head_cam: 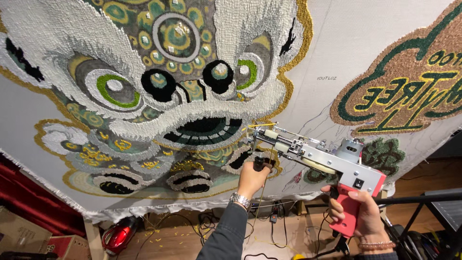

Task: The person uses a handheld tufting gun to apply yellow yarn into a stretched fabric canvas, following a pre-drawn design of a stylized face. The person guides the tool along the pattern and occasionally adjusts the yarn with their left hand.

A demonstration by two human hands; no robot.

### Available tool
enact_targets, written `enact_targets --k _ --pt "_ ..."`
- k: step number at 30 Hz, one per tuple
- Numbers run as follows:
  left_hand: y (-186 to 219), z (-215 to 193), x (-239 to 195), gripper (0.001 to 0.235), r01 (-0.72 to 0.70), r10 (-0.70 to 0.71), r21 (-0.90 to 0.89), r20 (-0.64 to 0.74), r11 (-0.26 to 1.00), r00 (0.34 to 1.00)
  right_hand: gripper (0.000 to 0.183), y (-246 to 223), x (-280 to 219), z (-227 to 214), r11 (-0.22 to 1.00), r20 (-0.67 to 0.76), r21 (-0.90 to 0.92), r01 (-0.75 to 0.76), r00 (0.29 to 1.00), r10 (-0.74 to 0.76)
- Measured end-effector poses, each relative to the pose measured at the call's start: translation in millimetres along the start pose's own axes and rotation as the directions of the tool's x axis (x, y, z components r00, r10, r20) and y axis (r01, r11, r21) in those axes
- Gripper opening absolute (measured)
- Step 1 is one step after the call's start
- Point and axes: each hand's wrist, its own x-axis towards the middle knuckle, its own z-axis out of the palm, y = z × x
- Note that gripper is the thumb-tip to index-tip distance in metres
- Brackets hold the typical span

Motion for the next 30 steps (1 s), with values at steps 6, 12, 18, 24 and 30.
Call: enact_targets --k 6,12,18,24,30 --pt "10 -16 0 0.023 0.092 -0.083 -0.176 0.053 0.98 0.995 0.073 12 1 14 1.0 -0.022 -0.002 -0.017 1.0 0.017" --pt "6 -24 10 0.025 0.11 -0.11 -0.027 0.022 0.994 0.994 0.073 20 2 27 1.0 -0.072 0.013 0.014 0.997 -0.013" --pt "3 -27 20 0.031 0.064 -0.053 -0.14 0.085 0.988 0.995 0.072 24 -2 49 0.999 -0.141 0.017 0.032 0.99 -0.029" --pt "-2 -28 37 0.037 0.121 -0.106 -0.126 0.118 0.985 0.987 0.068 29 -2 75 0.994 -0.259 -0.074 0.08 0.961 -0.097" --pt "-31 -26 85 0.03 -0.003 0.009 -0.046 0.145 0.999 0.989 0.061 35 13 99 0.993 -0.341 -0.07 0.099 0.933 -0.117"
